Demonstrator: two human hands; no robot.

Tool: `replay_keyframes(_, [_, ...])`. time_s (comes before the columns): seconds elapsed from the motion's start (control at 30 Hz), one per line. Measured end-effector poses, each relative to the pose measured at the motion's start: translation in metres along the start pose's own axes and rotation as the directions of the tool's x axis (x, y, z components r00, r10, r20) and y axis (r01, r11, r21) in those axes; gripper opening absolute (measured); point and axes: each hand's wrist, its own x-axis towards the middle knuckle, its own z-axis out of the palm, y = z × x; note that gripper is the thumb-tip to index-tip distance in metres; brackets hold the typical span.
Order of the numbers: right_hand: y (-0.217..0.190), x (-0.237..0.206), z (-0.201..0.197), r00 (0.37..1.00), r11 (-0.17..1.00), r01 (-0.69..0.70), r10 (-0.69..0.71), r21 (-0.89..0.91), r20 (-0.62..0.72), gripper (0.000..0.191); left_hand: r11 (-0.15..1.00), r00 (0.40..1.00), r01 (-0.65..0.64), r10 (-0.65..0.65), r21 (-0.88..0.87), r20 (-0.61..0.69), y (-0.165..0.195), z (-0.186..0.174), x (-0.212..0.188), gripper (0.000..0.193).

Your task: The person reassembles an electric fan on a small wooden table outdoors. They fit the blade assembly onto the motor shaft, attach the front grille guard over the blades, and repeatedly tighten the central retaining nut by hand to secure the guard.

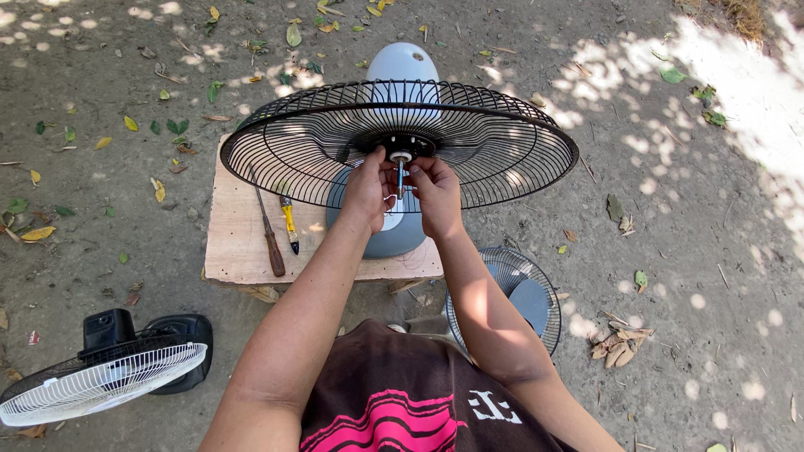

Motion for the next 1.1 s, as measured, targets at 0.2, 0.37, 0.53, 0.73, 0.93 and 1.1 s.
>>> replay_keyframes(0.2, [0.015, 0.004, 0.005, 0.994, 0.983, 0.11, -0.106, 0.144, -0.037, 0.005, 1.0, 0.999, -0.005, 0.005, -0.007, 0.037, -0.002, -0.001, 0.005, 0.042])
replay_keyframes(0.37, [0.021, 0.006, 0.005, 0.992, 0.976, 0.12, -0.111, 0.183, -0.057, 0.006, 0.999, 0.995, -0.005, 0.008, -0.032, 0.103, -0.003, -0.001, 0.007, 0.047])
replay_keyframes(0.53, [0.021, 0.005, 0.006, 0.992, 0.964, 0.122, -0.109, 0.237, -0.065, 0.005, 0.997, 0.992, 0.033, -0.024, -0.07, 0.127, -0.004, 0.0, 0.008, 0.053])
replay_keyframes(0.73, [0.021, 0.006, 0.007, 0.991, 0.952, 0.128, -0.116, 0.278, -0.062, 0.005, 0.984, 0.986, 0.066, -0.04, -0.164, 0.16, -0.012, 0.001, 0.015, 0.056])
replay_keyframes(0.93, [0.02, 0.005, 0.007, 0.992, 0.953, 0.123, -0.117, 0.276, -0.039, 0.005, 0.97, 0.976, 0.099, -0.052, -0.223, 0.21, -0.013, 0.004, 0.014, 0.058])
replay_keyframes(1.1, [0.015, -0.001, 0.006, 0.994, 0.974, 0.108, -0.102, 0.2, -0.042, 0.006, 0.998, 0.998, 0.052, -0.051, -0.021, 0.041, -0.004, 0.007, -0.005, 0.055])
